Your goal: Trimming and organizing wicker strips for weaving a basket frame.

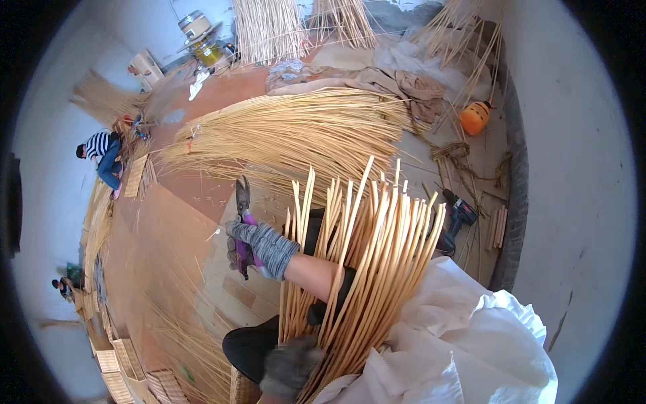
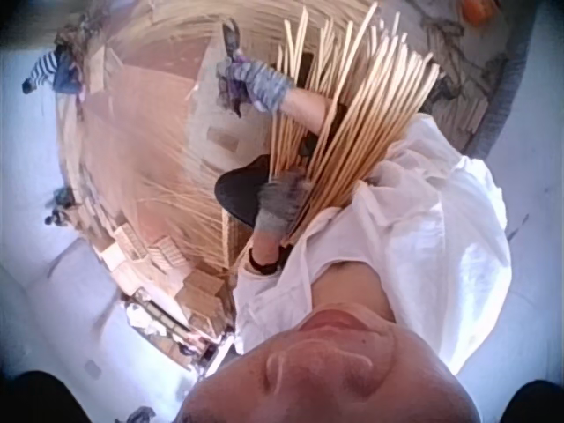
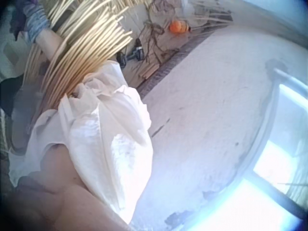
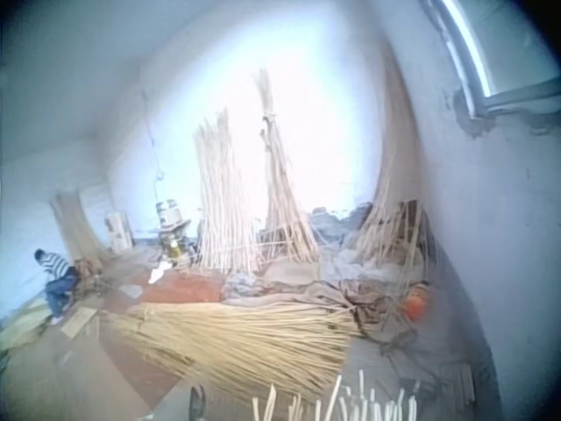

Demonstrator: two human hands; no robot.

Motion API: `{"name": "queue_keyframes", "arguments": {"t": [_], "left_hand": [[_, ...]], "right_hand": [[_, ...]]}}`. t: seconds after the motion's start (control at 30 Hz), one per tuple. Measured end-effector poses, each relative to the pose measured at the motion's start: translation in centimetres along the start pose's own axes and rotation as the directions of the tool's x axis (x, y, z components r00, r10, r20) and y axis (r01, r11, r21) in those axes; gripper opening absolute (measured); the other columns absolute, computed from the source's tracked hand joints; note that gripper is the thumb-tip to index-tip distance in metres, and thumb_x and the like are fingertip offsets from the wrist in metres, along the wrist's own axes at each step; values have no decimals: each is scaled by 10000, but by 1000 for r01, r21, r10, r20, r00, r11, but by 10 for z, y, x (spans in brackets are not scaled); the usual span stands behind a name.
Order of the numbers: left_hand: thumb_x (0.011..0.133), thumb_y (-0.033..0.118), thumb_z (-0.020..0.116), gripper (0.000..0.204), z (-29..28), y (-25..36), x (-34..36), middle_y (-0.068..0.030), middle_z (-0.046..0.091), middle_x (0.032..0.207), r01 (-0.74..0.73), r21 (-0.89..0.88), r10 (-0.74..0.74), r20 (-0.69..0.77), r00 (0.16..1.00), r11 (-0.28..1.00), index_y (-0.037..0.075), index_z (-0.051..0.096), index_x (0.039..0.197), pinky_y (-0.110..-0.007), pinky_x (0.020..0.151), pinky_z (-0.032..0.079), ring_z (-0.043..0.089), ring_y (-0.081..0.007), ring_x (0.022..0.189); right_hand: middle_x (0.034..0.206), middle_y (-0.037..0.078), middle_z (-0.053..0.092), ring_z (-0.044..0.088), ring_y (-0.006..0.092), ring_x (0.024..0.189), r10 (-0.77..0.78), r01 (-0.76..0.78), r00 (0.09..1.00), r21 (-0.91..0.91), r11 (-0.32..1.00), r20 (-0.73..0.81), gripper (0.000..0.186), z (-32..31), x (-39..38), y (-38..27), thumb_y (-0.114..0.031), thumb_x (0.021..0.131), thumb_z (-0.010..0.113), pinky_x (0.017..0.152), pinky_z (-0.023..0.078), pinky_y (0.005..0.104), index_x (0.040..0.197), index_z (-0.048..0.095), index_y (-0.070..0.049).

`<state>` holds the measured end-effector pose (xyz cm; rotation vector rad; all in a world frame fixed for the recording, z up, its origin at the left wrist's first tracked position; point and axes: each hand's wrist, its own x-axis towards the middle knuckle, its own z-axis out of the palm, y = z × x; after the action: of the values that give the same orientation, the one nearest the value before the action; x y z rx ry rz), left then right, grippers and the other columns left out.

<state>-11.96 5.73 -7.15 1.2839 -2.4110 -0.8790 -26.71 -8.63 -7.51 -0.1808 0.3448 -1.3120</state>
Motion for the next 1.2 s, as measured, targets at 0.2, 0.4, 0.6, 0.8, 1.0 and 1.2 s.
{"name": "queue_keyframes", "arguments": {"t": [0.2,0.4,0.6,0.8,1.0,1.2], "left_hand": [[717,286,624,309,-10,8,10,-65,604,738,328,-711,-379,93,921,622,-1,573,819,-217,514,414,508,-97,556],[709,315,629,338,-39,-7,13,-79,594,683,263,-852,-535,-24,845,453,3,585,830,-171,411,326,445,-62,465],[776,250,566,266,-31,-2,0,-23,530,610,211,-681,-530,-300,793,701,-12,571,826,-168,407,305,409,-58,445],[774,268,563,274,-21,-8,-10,-14,513,572,142,-724,-549,-365,752,675,-2,568,817,-166,392,280,385,-52,423],[783,292,545,268,-23,-12,-9,4,470,527,276,-640,-516,-221,827,717,25,553,780,-170,375,264,367,-55,403],[791,322,525,289,-21,-8,-13,10,448,510,215,-672,-550,-333,766,708,39,528,736,-177,367,281,378,-63,401]], "right_hand": [[622,40,508,514,194,514,-61,63,997,-25,998,49,133,-24,13,12,-188,753,577,460,439,345,777,498,-84],[624,35,514,521,133,514,-249,261,965,-183,948,84,169,-19,3,6,-197,776,560,424,435,235,827,515,-42],[727,20,525,513,99,643,-373,389,920,-390,835,118,188,-6,-11,-13,-131,784,543,548,437,239,938,503,-30],[725,19,512,503,100,629,-369,389,917,-528,755,149,182,-11,-3,-7,-126,787,538,554,435,237,937,500,-31],[881,58,527,549,156,779,-329,463,845,-268,845,421,488,-25,5,-1,-323,673,664,686,479,299,1001,471,-18],[794,35,505,517,129,689,-521,533,840,-59,844,150,141,-18,3,4,-103,809,498,660,465,224,930,485,-32]]}}
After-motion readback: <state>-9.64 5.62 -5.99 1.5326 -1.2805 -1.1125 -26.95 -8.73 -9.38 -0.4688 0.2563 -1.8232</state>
